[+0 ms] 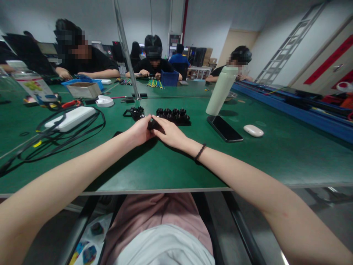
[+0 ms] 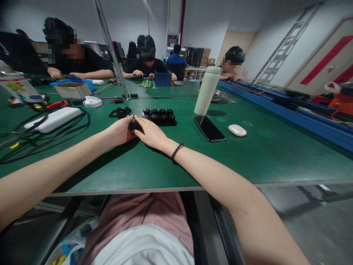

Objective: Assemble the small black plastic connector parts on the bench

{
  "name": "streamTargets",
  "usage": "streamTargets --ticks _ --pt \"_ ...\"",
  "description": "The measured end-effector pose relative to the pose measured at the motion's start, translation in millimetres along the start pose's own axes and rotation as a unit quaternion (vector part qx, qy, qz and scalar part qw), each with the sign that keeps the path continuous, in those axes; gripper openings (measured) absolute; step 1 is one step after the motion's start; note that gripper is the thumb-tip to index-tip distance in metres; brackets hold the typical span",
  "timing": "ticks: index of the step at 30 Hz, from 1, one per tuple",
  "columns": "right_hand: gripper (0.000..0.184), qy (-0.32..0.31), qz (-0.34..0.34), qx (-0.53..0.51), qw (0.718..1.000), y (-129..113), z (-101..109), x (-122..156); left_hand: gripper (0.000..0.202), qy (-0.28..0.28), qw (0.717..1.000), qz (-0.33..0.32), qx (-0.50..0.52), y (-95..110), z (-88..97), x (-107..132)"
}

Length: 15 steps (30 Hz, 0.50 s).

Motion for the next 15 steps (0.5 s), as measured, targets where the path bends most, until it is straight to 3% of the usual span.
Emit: streamTargets --ticks 15 --pt "0.032 0.09 -0.009 -0.005 0.996 -8 21 5 0.027 -0.006 1.0 0.015 0.007 0 -2.2 4"
Point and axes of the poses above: each hand's wrist, its own x-axis away from the middle knuckle, its own z-axis out of the back of the hand, y = z × x, the point moved 10 cm from there along -x, towards the middle knuckle, and after that the axes turned 15 degrees about -z, right-handed, at the moved point
